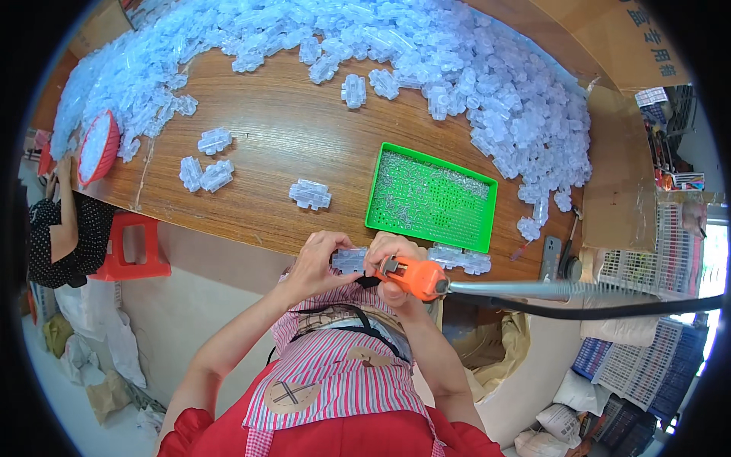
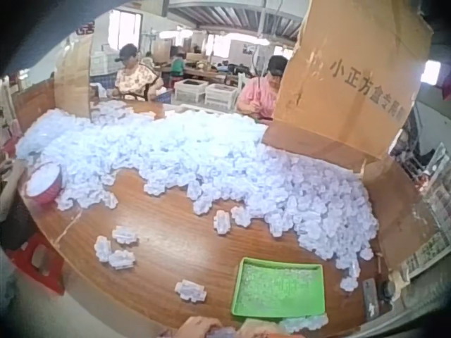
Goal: The person picks up screws from a tray by hand, places them into a plastic component, and then uses a power screwdriver to drive the screws into the component.
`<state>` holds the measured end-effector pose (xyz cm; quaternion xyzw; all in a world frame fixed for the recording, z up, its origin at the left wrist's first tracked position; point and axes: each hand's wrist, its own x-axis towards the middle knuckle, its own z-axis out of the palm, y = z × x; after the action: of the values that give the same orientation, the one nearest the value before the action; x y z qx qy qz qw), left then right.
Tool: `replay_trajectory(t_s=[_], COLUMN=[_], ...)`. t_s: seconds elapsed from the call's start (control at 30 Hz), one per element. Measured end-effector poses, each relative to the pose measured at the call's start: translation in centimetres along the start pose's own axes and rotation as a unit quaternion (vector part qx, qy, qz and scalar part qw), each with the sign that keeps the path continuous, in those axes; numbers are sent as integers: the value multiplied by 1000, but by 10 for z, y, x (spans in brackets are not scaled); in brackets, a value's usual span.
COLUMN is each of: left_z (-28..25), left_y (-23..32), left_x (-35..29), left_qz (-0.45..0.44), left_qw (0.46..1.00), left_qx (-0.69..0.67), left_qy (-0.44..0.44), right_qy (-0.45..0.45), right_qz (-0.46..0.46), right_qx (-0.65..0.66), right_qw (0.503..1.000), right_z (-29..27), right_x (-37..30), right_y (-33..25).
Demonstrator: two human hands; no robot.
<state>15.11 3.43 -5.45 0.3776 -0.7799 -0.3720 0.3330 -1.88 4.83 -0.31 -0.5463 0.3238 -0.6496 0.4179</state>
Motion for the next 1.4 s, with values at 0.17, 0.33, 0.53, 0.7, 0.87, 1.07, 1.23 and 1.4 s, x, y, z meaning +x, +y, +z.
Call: replay_trajectory(t_s=[0.17,0.33,0.53,0.7,0.87,1.07,1.23,1.4], left_z=[1,1,2,1,3,3,4,5], left_y=[0,0,1,4,2,1,-2,-2], left_x=[0,0,-3,0,0,0,-1,-2], left_qz=[-1,-8,-18,-8,-17,-9,-2,1], left_qw=[1000,1000,1000,1000,1000,1000,999,999], left_qx=[-1,-3,-10,-5,-2,-14,-21,-28], left_qy=[7,0,-1,7,9,22,42,28], right_qy=[-19,-35,32,-1,0,-53,-63,-97], right_qz=[22,37,80,68,47,37,14,-18], right_qx=[-16,-71,99,46,28,22,4,-17], right_qw=[999,996,991,997,999,998,998,995], right_z=[-1,-5,7,10,12,13,17,14], right_x=[-2,0,8,0,-6,-8,-8,-8], right_y=[-3,-3,-31,-20,-9,-4,-3,0])
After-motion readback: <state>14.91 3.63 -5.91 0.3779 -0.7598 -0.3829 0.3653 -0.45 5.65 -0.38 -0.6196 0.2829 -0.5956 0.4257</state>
